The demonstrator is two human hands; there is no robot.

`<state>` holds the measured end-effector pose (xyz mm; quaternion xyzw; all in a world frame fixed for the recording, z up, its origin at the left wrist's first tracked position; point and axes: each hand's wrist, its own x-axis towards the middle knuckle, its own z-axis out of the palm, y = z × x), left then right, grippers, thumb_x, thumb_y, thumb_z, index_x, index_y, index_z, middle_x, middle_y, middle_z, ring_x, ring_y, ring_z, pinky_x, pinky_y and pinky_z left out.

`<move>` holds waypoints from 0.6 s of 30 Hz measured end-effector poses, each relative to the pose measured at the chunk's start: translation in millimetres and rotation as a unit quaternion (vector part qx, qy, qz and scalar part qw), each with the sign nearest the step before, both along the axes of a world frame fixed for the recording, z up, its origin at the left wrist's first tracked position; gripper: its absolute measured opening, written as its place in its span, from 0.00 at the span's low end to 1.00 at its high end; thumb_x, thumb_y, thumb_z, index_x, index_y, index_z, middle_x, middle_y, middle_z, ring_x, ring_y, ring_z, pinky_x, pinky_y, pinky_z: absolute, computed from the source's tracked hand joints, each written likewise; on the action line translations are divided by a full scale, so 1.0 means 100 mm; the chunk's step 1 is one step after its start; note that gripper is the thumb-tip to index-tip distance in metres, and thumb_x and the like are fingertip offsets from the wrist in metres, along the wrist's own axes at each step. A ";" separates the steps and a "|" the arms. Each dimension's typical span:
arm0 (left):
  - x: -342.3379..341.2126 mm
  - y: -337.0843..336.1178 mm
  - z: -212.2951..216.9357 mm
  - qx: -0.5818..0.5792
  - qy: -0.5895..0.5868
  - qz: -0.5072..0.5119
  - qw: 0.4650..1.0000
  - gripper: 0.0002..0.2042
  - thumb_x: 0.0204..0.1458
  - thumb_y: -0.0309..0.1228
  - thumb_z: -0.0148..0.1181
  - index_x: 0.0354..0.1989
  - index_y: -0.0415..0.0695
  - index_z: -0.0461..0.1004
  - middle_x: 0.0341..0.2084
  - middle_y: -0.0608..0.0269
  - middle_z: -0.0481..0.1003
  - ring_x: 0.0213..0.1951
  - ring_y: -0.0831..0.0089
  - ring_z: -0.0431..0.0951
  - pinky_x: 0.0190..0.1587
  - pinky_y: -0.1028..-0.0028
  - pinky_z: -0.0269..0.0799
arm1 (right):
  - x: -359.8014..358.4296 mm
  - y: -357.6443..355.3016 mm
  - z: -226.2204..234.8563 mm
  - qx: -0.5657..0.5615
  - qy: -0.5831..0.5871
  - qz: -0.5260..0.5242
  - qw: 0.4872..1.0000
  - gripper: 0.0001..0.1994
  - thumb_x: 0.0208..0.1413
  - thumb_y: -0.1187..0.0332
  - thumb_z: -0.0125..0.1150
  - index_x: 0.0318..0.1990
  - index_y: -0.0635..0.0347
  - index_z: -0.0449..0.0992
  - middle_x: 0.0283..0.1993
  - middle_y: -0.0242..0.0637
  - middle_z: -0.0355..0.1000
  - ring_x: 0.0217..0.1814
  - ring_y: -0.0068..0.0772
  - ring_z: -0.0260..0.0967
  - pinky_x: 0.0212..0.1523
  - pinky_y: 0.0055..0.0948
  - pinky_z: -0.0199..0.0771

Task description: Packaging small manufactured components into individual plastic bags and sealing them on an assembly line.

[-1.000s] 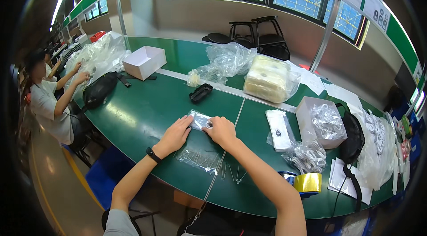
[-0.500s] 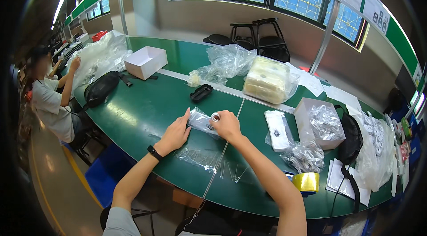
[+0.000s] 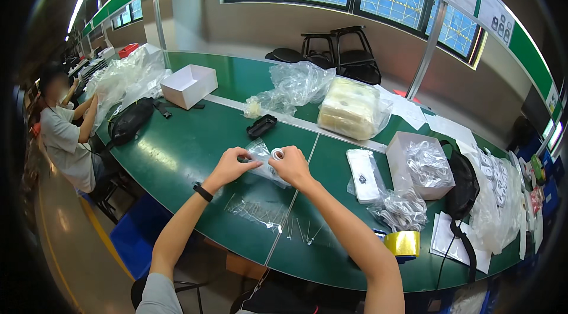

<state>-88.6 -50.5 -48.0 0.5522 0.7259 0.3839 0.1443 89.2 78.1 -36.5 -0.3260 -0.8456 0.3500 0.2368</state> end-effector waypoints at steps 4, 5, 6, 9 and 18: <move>-0.18 0.18 -0.35 0.021 -0.023 0.084 0.996 0.12 0.45 0.39 0.70 0.29 0.42 0.85 0.34 0.56 0.81 0.41 0.54 0.79 0.44 0.60 0.73 | 0.00 0.02 -0.02 0.024 0.028 -0.014 0.999 0.14 0.47 0.63 0.65 0.25 0.69 0.76 0.23 0.51 0.73 0.25 0.48 0.71 0.31 0.42 0.70; -0.16 0.19 -0.37 0.044 0.014 0.109 0.993 0.10 0.44 0.37 0.69 0.26 0.43 0.84 0.31 0.58 0.80 0.39 0.54 0.78 0.43 0.59 0.71 | 0.05 0.05 -0.01 0.041 0.033 -0.032 0.998 0.14 0.48 0.64 0.65 0.26 0.69 0.76 0.20 0.48 0.72 0.21 0.39 0.68 0.29 0.39 0.68; -0.13 0.19 -0.39 0.043 0.012 0.108 0.993 0.10 0.44 0.37 0.69 0.26 0.43 0.84 0.31 0.58 0.80 0.39 0.54 0.78 0.43 0.59 0.71 | 0.10 0.10 0.03 0.053 0.001 -0.047 0.997 0.12 0.48 0.64 0.65 0.27 0.67 0.78 0.25 0.51 0.75 0.26 0.49 0.74 0.31 0.41 0.71; -0.02 0.21 -0.40 0.051 0.109 0.100 0.988 0.07 0.43 0.35 0.68 0.23 0.45 0.82 0.29 0.59 0.78 0.38 0.57 0.75 0.41 0.59 0.67 | 0.21 0.11 0.12 0.206 -0.032 -0.027 0.978 0.10 0.49 0.65 0.65 0.30 0.64 0.78 0.29 0.52 0.76 0.32 0.56 0.75 0.33 0.44 0.73; -0.09 0.29 -0.45 0.069 0.143 0.118 0.980 0.06 0.43 0.33 0.66 0.21 0.45 0.80 0.28 0.60 0.76 0.40 0.56 0.74 0.43 0.59 0.65 | 0.50 0.39 0.41 0.327 -0.103 0.022 0.939 0.09 0.51 0.64 0.67 0.32 0.61 0.78 0.30 0.51 0.77 0.35 0.58 0.75 0.35 0.50 0.72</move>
